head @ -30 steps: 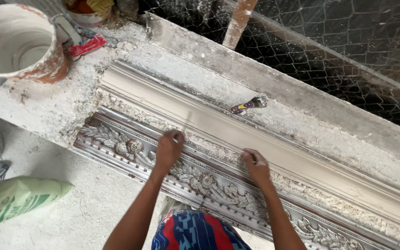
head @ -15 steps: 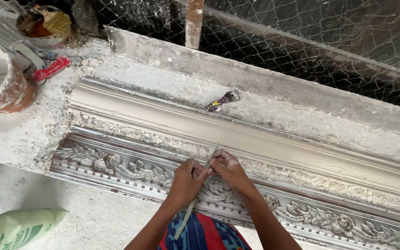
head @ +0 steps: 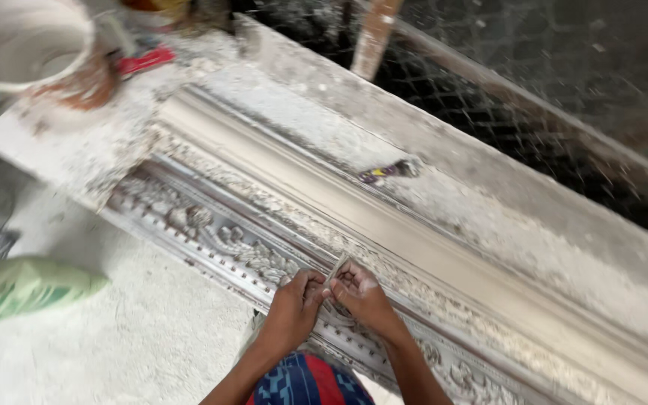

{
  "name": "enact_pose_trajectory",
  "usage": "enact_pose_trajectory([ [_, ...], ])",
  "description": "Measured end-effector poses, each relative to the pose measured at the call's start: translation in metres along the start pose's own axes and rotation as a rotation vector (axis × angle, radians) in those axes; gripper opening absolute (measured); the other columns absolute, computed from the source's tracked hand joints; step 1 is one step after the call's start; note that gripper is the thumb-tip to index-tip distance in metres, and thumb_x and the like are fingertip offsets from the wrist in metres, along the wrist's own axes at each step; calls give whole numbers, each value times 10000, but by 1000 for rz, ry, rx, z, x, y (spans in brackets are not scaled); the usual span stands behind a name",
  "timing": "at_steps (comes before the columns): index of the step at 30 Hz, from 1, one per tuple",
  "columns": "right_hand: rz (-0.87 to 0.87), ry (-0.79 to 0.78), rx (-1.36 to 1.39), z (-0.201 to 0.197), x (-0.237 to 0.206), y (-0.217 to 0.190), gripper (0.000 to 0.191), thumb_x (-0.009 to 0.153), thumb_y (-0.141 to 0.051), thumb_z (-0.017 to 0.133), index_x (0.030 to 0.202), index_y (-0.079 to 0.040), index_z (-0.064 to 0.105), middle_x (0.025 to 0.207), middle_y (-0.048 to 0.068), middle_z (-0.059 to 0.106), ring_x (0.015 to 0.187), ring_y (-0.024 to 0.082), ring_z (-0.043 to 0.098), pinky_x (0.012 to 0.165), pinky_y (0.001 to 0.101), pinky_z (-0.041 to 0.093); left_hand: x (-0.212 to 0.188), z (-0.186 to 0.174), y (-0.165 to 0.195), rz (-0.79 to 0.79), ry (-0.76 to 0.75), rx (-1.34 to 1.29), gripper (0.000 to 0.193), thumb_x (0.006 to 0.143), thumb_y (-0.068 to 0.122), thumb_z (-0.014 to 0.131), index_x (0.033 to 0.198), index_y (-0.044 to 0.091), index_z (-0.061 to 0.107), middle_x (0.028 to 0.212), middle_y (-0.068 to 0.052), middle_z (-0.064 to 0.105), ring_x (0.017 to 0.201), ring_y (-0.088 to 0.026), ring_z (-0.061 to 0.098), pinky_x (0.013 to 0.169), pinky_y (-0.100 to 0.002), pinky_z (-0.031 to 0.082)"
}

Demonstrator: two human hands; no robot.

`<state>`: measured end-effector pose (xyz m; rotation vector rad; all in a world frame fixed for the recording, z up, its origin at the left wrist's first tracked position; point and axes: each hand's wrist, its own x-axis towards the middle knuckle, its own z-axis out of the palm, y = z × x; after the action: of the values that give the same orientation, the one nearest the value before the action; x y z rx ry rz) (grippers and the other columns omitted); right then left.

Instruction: The person ties a green string into a loop on a white decorative molding, then scoops white powder from a bag into a bucket.

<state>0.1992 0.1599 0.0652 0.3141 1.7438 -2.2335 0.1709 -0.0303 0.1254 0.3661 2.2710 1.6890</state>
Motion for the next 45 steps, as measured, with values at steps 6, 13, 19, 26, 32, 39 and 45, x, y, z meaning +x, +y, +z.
enact_pose_trajectory([
  [6, -9, -193, -68, 38, 24, 23, 191, 973, -170, 655, 1056, 1, 645, 902, 35, 687, 834, 119, 657, 760, 285, 564, -49, -13, -10, 37, 347, -16, 122, 941, 73, 627, 1032, 5, 586, 852, -171, 712, 737, -286, 731, 630, -390, 557],
  [13, 21, -319, -329, 102, 45, 29, 215, 984, -200, 676, 986, 12, 713, 844, 41, 695, 773, 95, 606, 693, 255, 502, -94, -49, -23, 13, 612, 74, 152, 938, 98, 677, 984, -3, 574, 870, -182, 659, 671, -320, 669, 582, -419, 521],
  [19, -38, -549, -463, 165, 54, 18, 237, 980, -230, 662, 978, 1, 715, 866, 15, 728, 821, 90, 657, 771, 265, 550, -125, -105, -50, -15, 599, 75, 156, 930, 110, 698, 962, 6, 586, 839, -181, 670, 639, -307, 679, 572, -426, 521],
  [26, 23, -584, -657, 260, 52, 17, 289, 994, -278, 636, 941, -5, 711, 793, 26, 699, 752, 116, 638, 731, 294, 549, -163, -182, -90, -94, 550, 15, 104, 908, 67, 674, 930, 8, 591, 852, -168, 685, 678, -321, 714, 590, -427, 560],
  [32, 31, -538, -585, 325, 51, 36, 251, 998, -258, 614, 931, -20, 651, 804, 37, 684, 744, 118, 648, 715, 302, 564, -187, -220, -117, 49, 606, 225, 132, 981, 76, 628, 1015, -5, 529, 946, -195, 633, 798, -396, 670, 670, -455, 538],
  [39, 14, -528, -588, 361, 58, 62, 209, 996, -237, 604, 956, -31, 604, 845, 52, 684, 762, 125, 686, 708, 298, 600, -209, -251, -124, 86, 636, 308, 150, 1007, 64, 555, 1113, -29, 507, 1014, -208, 632, 861, -406, 670, 702, -460, 547],
  [45, -5, -526, -541, 372, 62, 77, 240, 997, -245, 607, 926, -18, 583, 841, 72, 695, 770, 128, 694, 706, 298, 619, -215, -255, -124, 16, 667, 302, 173, 996, 53, 536, 1156, -12, 530, 1029, -200, 622, 874, -399, 666, 732, -455, 560],
])
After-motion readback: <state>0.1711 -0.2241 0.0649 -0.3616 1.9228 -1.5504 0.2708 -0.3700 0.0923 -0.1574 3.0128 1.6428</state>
